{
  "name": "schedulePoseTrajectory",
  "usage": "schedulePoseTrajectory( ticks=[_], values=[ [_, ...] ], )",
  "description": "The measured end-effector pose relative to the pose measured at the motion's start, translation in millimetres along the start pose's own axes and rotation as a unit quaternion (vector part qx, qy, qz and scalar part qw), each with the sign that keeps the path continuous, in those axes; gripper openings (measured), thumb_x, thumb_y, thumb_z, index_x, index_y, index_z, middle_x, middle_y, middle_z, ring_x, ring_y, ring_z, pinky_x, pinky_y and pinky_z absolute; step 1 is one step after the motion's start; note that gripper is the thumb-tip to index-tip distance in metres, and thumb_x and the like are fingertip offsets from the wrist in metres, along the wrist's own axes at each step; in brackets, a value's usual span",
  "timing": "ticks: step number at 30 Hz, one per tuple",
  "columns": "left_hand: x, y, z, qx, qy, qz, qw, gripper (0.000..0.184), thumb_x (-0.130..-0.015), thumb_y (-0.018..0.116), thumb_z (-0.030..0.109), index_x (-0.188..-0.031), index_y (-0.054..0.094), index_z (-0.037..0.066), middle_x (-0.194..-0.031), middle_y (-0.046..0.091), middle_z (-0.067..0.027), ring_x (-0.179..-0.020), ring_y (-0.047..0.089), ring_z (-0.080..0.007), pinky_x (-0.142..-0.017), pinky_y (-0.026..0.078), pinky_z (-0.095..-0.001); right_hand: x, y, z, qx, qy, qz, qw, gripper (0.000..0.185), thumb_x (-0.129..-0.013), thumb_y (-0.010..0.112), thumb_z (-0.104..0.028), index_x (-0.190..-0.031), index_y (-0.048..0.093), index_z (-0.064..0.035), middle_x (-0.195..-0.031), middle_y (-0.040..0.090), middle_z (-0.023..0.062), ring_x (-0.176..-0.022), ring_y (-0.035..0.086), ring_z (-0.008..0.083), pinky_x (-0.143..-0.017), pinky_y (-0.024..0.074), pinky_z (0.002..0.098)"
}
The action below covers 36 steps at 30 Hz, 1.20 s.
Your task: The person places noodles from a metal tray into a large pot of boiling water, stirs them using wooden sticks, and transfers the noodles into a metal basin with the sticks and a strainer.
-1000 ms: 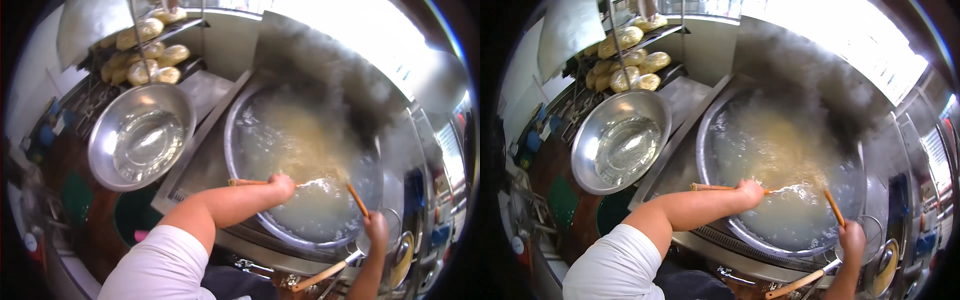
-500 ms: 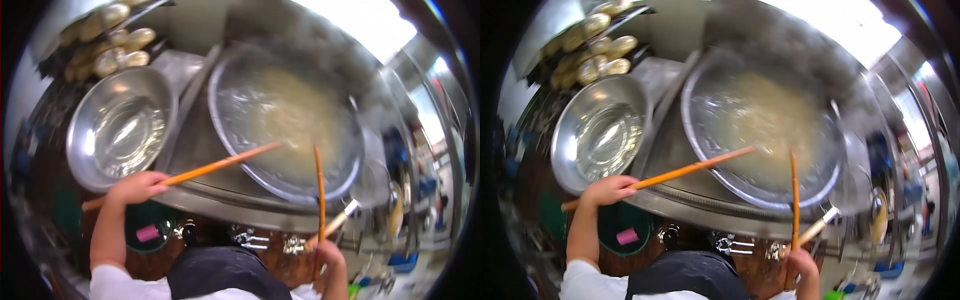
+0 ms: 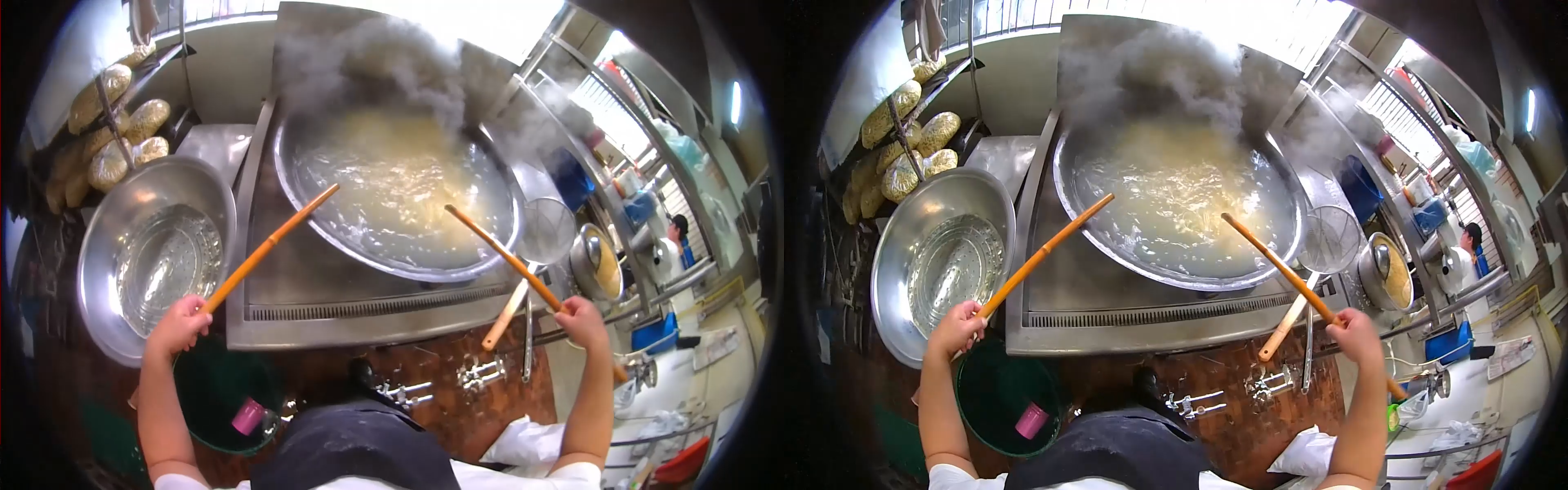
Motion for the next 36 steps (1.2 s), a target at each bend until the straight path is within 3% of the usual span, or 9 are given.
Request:
schedulePoseTrajectory(
  ticks=[2,6,10,15,17,23,29,32,36],
  values=[
    [-8.9,-8.9,15.1,0.005,0.049,0.009,0.999,0.018,-0.087,0.061,0.014,-0.101,0.059,0.004,-0.065,0.056,-0.0013,-0.044,0.048,-0.0086,-0.038,0.038,-0.0235,-0.7,-27.7,-24.8,0.045,-0.002,0.002,0.999,0.024,-0.075,0.072,-0.02,-0.09,0.066,-0.0019,-0.075,0.065,0.0118,-0.07,0.063,0.0239,-0.066,0.0495,0.0353],
    [-19.6,-35.2,61.1,-0.097,0.055,0.04,0.993,0.018,-0.086,0.06,0.014,-0.098,0.061,0.001,-0.071,0.059,-0.0035,-0.053,0.056,-0.0114,-0.049,0.046,-0.0271,-5.5,-63.6,-76.4,0.109,0.042,-0.05,0.992,0.026,-0.075,0.074,-0.023,-0.092,0.069,-0.0047,-0.083,0.068,0.016,-0.079,0.065,0.0311,-0.072,0.0504,0.039],
    [-25.7,-46.3,123.1,-0.224,0.031,0.068,0.972,0.017,-0.083,0.062,0.011,-0.095,0.059,0.0,-0.073,0.063,-0.0083,-0.057,0.061,-0.015,-0.052,0.049,-0.031,-25.1,-71.2,-115.1,0.293,0.035,-0.08,0.952,0.031,-0.08,0.068,-0.034,-0.092,0.071,-0.0057,-0.089,0.069,0.0161,-0.086,0.066,0.0321,-0.079,0.0506,0.0411],
    [-49.8,-52.2,176.2,-0.413,0.031,0.083,0.906,0.029,-0.084,0.061,0.026,-0.107,0.068,0.009,-0.097,0.068,-0.0147,-0.091,0.064,-0.032,-0.081,0.049,-0.0417,-78.2,-46.7,-113.3,0.378,0.048,-0.154,0.912,0.035,-0.086,0.06,-0.04,-0.098,0.071,-0.0093,-0.097,0.069,0.0143,-0.093,0.066,0.0309,-0.084,0.0509,0.041],
    [-61.5,-49.6,189.6,-0.443,0.017,0.067,0.894,0.027,-0.084,0.061,0.025,-0.103,0.068,0.007,-0.09,0.068,-0.0152,-0.085,0.065,-0.0309,-0.077,0.049,-0.0419,-102.9,-21.8,-105.8,0.387,0.039,-0.189,0.902,0.036,-0.088,0.058,-0.041,-0.102,0.071,-0.0105,-0.103,0.069,0.013,-0.097,0.065,0.0305,-0.086,0.0506,0.0414],
    [-115.9,9.3,215.9,-0.516,-0.02,-0.011,0.856,0.027,-0.087,0.059,0.029,-0.102,0.067,0.008,-0.091,0.067,-0.0146,-0.088,0.064,-0.0315,-0.08,0.05,-0.0436,-183.9,123.8,-106.0,0.246,-0.037,-0.216,0.944,0.037,-0.091,0.051,-0.04,-0.103,0.07,-0.0102,-0.103,0.068,0.0146,-0.099,0.064,0.0334,-0.088,0.0493,0.0441],
    [-178.2,99.8,187.7,-0.476,0.024,-0.054,0.878,0.031,-0.09,0.055,0.031,-0.105,0.066,0.006,-0.097,0.068,-0.0166,-0.095,0.063,-0.0346,-0.083,0.049,-0.0448,-210.5,205.0,-122.8,0.066,-0.099,-0.233,0.965,0.041,-0.092,0.048,-0.043,-0.1,0.07,-0.0088,-0.104,0.066,0.0191,-0.102,0.061,0.0367,-0.089,0.0476,0.0458],
    [-178.6,104.3,167.4,-0.404,0.023,-0.042,0.913,0.031,-0.09,0.057,0.03,-0.105,0.065,0.004,-0.095,0.067,-0.0178,-0.093,0.064,-0.034,-0.081,0.049,-0.0437,-191.0,218.4,-107.5,-0.074,-0.023,-0.311,0.947,0.042,-0.094,0.05,-0.042,-0.096,0.067,-0.0032,-0.075,0.066,0.0149,-0.065,0.063,0.0282,-0.063,0.0509,0.0401],
    [-160.2,107.7,132.2,-0.273,0.049,-0.04,0.96,0.03,-0.088,0.061,0.026,-0.106,0.064,0.003,-0.092,0.067,-0.017,-0.088,0.064,-0.0304,-0.078,0.049,-0.0402,-145.1,219.1,-74.3,-0.29,0.072,-0.353,0.887,0.038,-0.097,0.049,-0.039,-0.095,0.065,-0.0047,-0.06,0.052,0.0021,-0.045,0.046,0.0116,-0.042,0.0384,0.0268]
  ],
)
Point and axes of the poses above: each hand's wrist, its own x-axis away from the middle knuckle, its own y-axis out of the palm, z = x × y, the point moved 5 cm from there along -x, towards the middle knuckle
